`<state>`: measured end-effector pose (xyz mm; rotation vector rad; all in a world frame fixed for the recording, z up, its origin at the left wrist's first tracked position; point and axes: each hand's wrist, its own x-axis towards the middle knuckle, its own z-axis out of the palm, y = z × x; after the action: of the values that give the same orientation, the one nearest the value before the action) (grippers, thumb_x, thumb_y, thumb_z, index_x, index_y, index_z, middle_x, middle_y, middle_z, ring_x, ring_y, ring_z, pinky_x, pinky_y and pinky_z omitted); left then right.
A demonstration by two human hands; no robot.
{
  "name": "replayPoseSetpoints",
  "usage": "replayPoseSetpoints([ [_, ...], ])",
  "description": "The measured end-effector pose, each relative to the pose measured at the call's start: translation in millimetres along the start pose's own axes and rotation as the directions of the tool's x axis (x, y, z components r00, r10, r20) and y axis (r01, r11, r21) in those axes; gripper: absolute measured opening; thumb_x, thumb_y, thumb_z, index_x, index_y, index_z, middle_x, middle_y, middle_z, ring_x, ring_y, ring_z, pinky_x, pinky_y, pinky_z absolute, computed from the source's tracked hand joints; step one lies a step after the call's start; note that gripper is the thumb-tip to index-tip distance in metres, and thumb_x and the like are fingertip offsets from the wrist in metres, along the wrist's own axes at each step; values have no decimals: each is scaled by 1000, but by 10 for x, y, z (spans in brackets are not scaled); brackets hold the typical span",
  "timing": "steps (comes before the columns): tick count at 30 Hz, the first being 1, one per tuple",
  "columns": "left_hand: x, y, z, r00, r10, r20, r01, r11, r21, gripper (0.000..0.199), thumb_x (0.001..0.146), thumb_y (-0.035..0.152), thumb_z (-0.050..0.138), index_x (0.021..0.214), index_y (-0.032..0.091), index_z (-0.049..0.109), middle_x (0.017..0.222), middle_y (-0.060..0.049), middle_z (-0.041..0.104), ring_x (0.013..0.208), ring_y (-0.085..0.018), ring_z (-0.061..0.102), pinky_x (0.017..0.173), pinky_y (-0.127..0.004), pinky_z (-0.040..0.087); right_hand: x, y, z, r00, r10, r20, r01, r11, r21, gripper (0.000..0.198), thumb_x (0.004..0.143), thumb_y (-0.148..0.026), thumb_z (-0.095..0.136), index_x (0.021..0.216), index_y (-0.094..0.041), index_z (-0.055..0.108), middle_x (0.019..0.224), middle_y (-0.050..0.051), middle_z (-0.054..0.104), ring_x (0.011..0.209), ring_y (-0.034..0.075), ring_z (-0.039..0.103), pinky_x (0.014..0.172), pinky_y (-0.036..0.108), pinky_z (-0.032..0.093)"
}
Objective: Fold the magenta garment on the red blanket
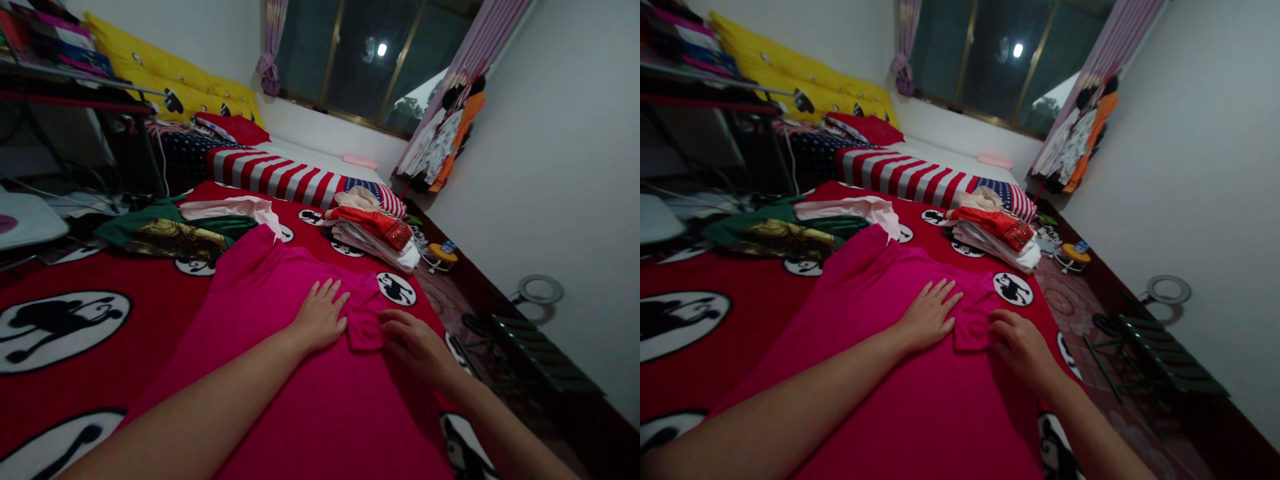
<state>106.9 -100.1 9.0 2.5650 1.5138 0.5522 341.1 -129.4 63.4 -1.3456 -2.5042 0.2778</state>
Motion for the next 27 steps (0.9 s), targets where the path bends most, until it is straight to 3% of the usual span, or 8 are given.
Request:
replayPoseSetpoints([
  [3, -2, 7, -15, 1000, -10, 12, 10, 1000, -3, 56, 92, 46, 40, 141, 20, 42, 153, -12, 30, 142, -30, 20, 115, -51, 14, -15, 38, -134, 960, 193, -204, -204, 978, -32, 23, 82, -30, 48, 91, -22, 68, 90, 7, 71, 82, 22, 66, 72, 29, 48],
  [6, -8, 20, -31, 1000, -19, 19, 19, 1000, -2, 58, 93, 51, 37, 141, 20, 43, 152, -12, 30, 142, -30, 20, 115, -51, 13, -109, 362, -294, 782, 421, -459, -411, 903, 128, 34, 82, -42, 47, 96, -19, 68, 78, 6, 71, 70, 21, 65, 62, 27, 46],
  [8, -13, 29, -36, 1000, -18, 18, 18, 1000, 1, 58, 93, 52, 37, 141, 20, 43, 152, -13, 30, 142, -30, 20, 115, -51, 14, -225, 667, -327, 677, 564, -472, -527, 820, 224, 38, 76, -47, 52, 90, -17, 69, 74, 7, 71, 67, 22, 65, 58, 28, 46],
  [11, -15, 38, -40, 1000, -15, 15, 15, 1000, -3, 58, 93, 52, 38, 141, 19, 43, 152, -13, 30, 142, -30, 20, 115, -51, 14, -401, 1048, -270, 626, 707, -328, -680, 701, 214, 32, 64, -45, 60, 74, -17, 69, 66, 8, 70, 64, 26, 66, 57, 32, 47],
  [15, -5, 41, -48, 999, -27, 23, 27, 1000, -2, 58, 93, 52, 39, 141, 20, 43, 152, -13, 30, 142, -30, 20, 115, -52, 14, -370, 1108, -209, 633, 679, -372, -684, 716, 141, 38, 66, -46, 57, 87, -17, 70, 76, 10, 72, 70, 27, 66, 63, 35, 47],
  [18, 1, 34, -44, 999, -30, 23, 30, 1000, 1, 58, 93, 52, 38, 141, 20, 43, 152, -13, 30, 142, -30, 20, 115, -52, 14, -65, 916, -202, 691, 582, -428, -599, 793, 111, 38, 73, -45, 52, 93, -18, 71, 85, 9, 72, 72, 23, 65, 66, 32, 47],
  [23, -8, 19, -37, 999, -17, 28, 18, 1000, -18, 58, 93, 52, 38, 141, 21, 42, 152, -13, 30, 142, -30, 19, 116, -51, 13, 585, 734, -68, 817, 484, -314, -518, 855, -27, 40, 79, -46, 55, 100, -15, 70, 97, 11, 71, 81, 22, 65, 68, 29, 45],
  [27, 0, 10, -87, 998, -53, -43, 48, 993, -104, 60, 94, 51, 38, 146, 22, 33, 156, -13, 20, 143, -28, 17, 115, -48, 17, 859, 746, 12, 814, 525, -247, -567, 810, -149, 32, 80, -43, 56, 91, -18, 71, 90, 10, 72, 83, 24, 65, 63, 28, 42],
])
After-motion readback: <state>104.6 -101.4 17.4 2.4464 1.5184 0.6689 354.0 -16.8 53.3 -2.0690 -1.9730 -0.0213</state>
